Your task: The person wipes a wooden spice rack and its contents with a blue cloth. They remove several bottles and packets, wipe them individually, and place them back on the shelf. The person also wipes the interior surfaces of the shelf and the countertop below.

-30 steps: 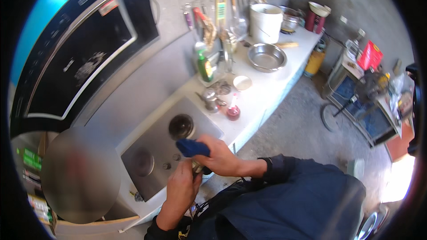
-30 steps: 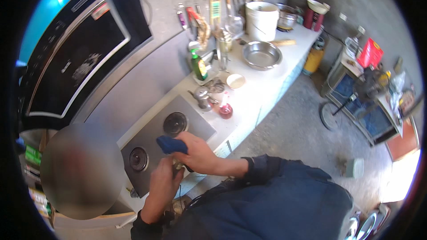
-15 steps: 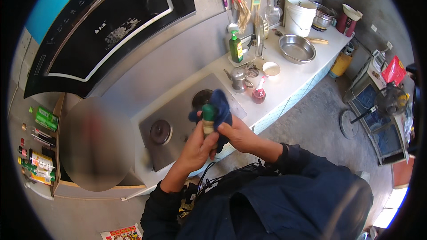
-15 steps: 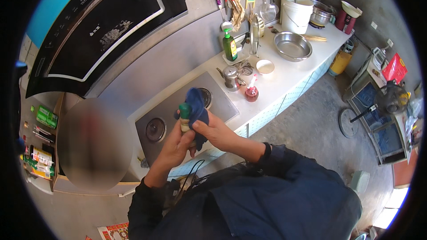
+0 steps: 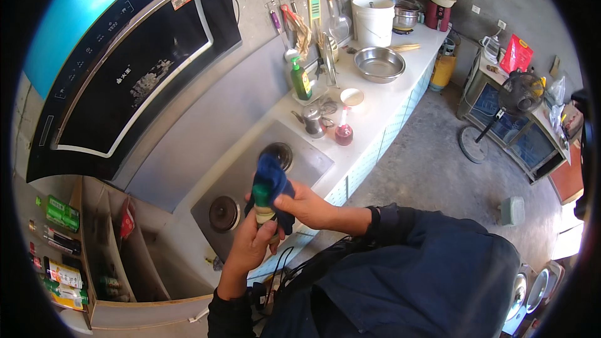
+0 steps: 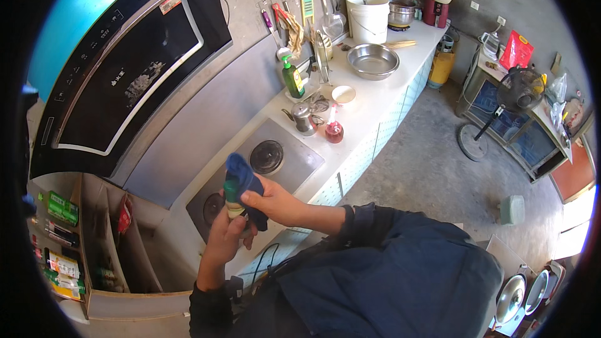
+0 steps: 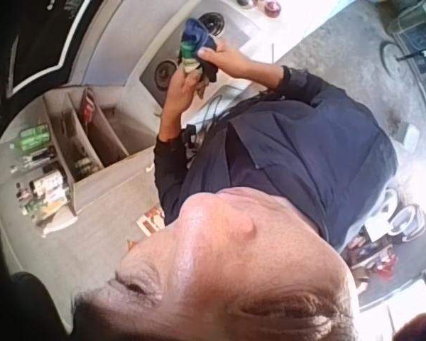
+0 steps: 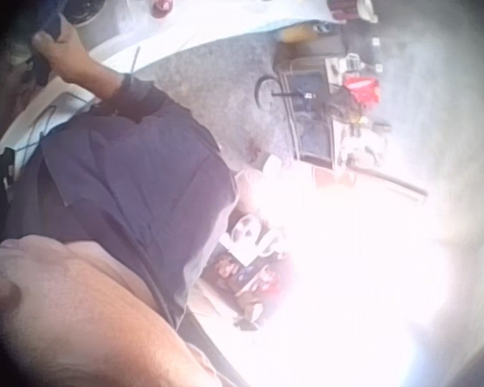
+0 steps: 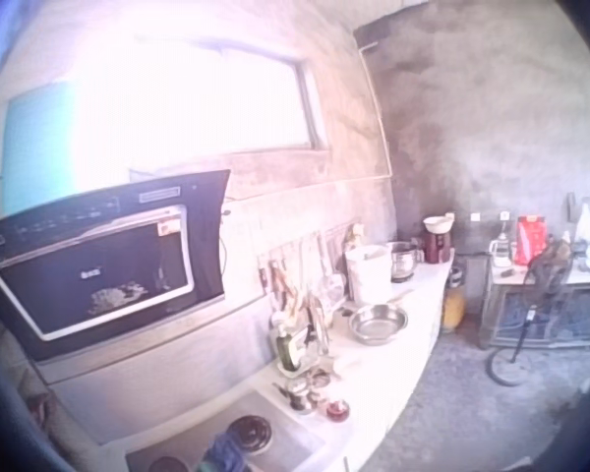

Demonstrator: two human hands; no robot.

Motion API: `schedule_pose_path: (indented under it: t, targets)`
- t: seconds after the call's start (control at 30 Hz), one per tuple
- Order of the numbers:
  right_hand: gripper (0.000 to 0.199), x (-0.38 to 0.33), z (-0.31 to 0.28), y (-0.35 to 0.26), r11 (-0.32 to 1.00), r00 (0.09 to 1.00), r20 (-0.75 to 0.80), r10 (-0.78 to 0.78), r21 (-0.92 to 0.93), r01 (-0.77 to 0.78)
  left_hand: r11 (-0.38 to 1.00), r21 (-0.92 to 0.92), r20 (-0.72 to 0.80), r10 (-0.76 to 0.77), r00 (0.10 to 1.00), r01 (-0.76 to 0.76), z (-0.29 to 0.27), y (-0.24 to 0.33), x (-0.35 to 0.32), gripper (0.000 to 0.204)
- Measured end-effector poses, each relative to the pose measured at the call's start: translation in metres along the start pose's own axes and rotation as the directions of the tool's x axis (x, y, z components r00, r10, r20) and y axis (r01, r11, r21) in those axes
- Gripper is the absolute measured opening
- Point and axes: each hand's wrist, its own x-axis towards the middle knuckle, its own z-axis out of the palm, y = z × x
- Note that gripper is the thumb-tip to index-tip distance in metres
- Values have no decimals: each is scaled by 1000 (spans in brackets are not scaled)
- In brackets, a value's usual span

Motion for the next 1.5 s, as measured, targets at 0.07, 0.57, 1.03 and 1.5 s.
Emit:
schedule_pose_path:
  t: [0.07, 0.57, 1.03, 1.5]
  targets:
    - [44, 2, 3, 10, 990, 1000, -15, -2, -140, 0, 988, 154, -60, 6, 998, 4, -3, 0, -11, 34]
    - [68, 2, 34, 30, 977, 992, -72, -101, 181, 113, 984, 29, -155, 176, 972, -174, -12, 7, -51, 39]
    - [29, 13, 71, 16, 881, 985, -38, 168, -443, -167, 129, 990, -27, 611, 791, -65, -35, -32, -78, 58]
    - [35, 16, 93, 54, 780, 1000, -20, -17, -625, 1, 213, 973, -207, 632, 746, 90, -39, -9, -106, 57]
